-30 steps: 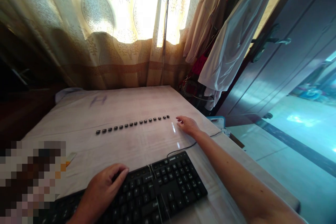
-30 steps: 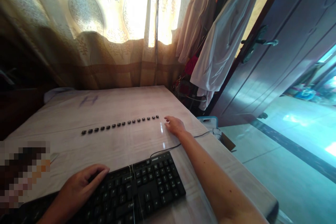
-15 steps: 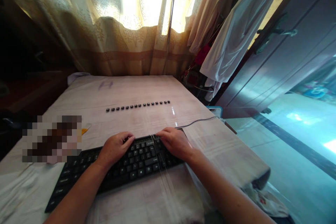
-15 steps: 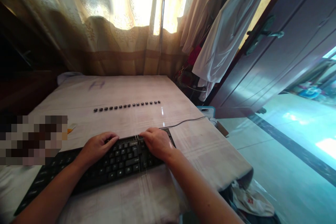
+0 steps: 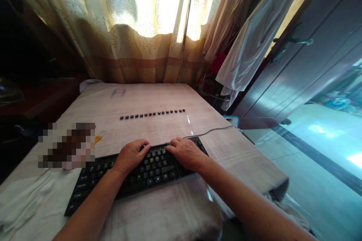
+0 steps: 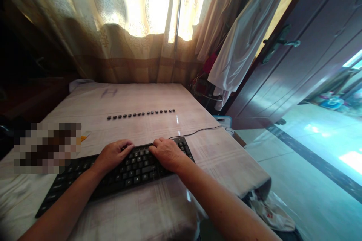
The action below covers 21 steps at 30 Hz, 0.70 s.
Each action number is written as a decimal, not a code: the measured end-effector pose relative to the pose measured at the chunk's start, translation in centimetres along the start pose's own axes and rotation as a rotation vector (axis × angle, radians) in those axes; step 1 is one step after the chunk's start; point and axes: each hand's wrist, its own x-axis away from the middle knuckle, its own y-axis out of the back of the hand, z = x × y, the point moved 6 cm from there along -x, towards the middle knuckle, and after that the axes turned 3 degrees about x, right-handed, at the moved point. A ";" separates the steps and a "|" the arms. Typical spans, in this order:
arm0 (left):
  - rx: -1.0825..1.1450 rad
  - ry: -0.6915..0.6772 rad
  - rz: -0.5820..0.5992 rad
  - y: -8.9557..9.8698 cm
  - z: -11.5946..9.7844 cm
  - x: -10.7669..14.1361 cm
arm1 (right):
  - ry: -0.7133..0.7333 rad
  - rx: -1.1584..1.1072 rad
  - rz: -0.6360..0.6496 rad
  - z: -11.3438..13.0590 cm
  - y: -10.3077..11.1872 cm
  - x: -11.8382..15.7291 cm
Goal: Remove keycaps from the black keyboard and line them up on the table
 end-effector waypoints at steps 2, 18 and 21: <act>-0.007 -0.004 0.000 0.0 0.1 0.0 | 0.002 0.015 -0.004 -0.1 -0.1 0.1; -0.003 0.002 -0.007 -0.3 0.4 0.0 | -0.344 -0.561 -0.616 -6.0 -0.9 3.9; 0.002 -0.012 -0.011 -0.2 0.3 0.0 | -0.642 -1.034 -0.731 -8.6 -2.5 4.7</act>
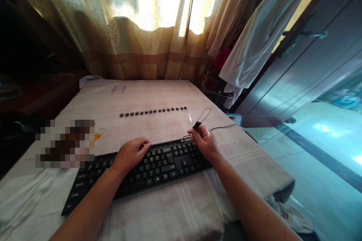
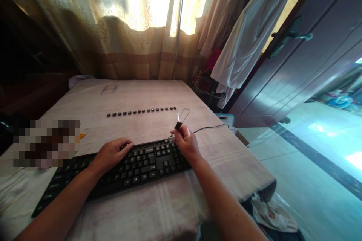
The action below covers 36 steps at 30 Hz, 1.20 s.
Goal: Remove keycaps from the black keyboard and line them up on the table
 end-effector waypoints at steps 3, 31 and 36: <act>-0.001 -0.010 -0.007 0.0 -0.1 0.0 | -0.174 -0.337 -0.016 -1.0 -0.3 -0.8; 0.008 -0.020 0.029 -0.7 0.6 -0.4 | -0.322 -0.184 0.073 -2.8 -1.5 0.8; 0.011 -0.023 0.039 -0.9 0.8 -0.5 | -0.228 -0.027 0.092 -1.9 -1.4 0.6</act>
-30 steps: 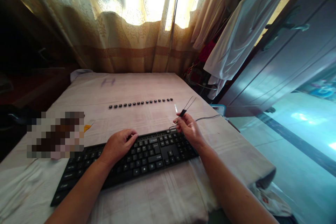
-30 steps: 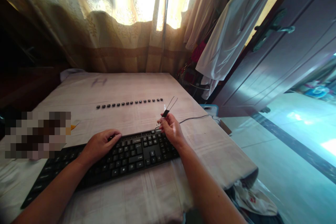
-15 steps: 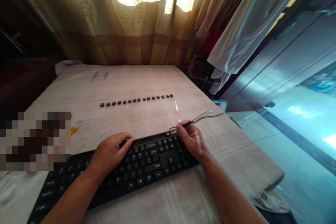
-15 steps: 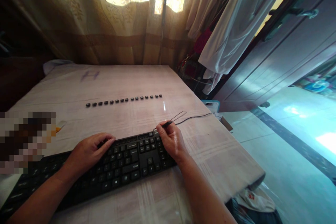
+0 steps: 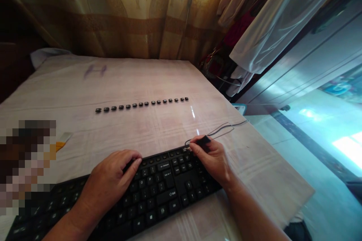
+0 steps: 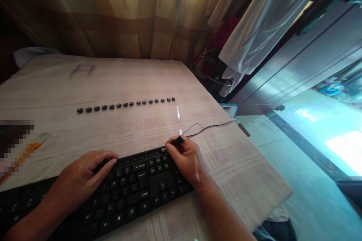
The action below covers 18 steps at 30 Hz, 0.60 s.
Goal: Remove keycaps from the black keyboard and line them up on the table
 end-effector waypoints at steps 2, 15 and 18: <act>0.002 -0.007 -0.006 0.0 0.1 0.0 | 0.045 0.036 0.001 0.2 0.0 -0.1; 0.015 -0.015 -0.009 0.0 0.1 0.1 | 0.120 0.102 -0.004 0.7 -0.2 -0.1; 0.014 -0.015 -0.011 0.0 0.0 0.0 | 0.104 0.117 -0.037 0.8 -0.2 -0.1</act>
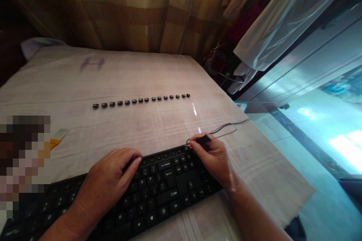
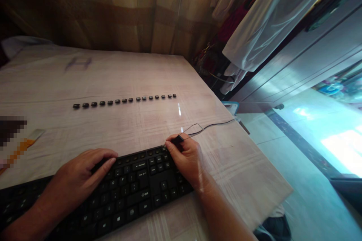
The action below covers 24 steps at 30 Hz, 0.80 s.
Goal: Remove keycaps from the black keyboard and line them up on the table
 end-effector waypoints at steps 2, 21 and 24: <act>-0.001 0.001 0.009 -0.1 0.1 0.0 | -0.013 0.012 -0.015 0.1 0.0 0.0; -0.002 0.013 0.015 -0.1 0.1 0.1 | 0.275 -0.053 0.242 2.4 1.7 -1.0; 0.000 0.017 0.020 -0.1 0.0 0.0 | 0.284 -0.062 0.254 2.4 1.7 -1.1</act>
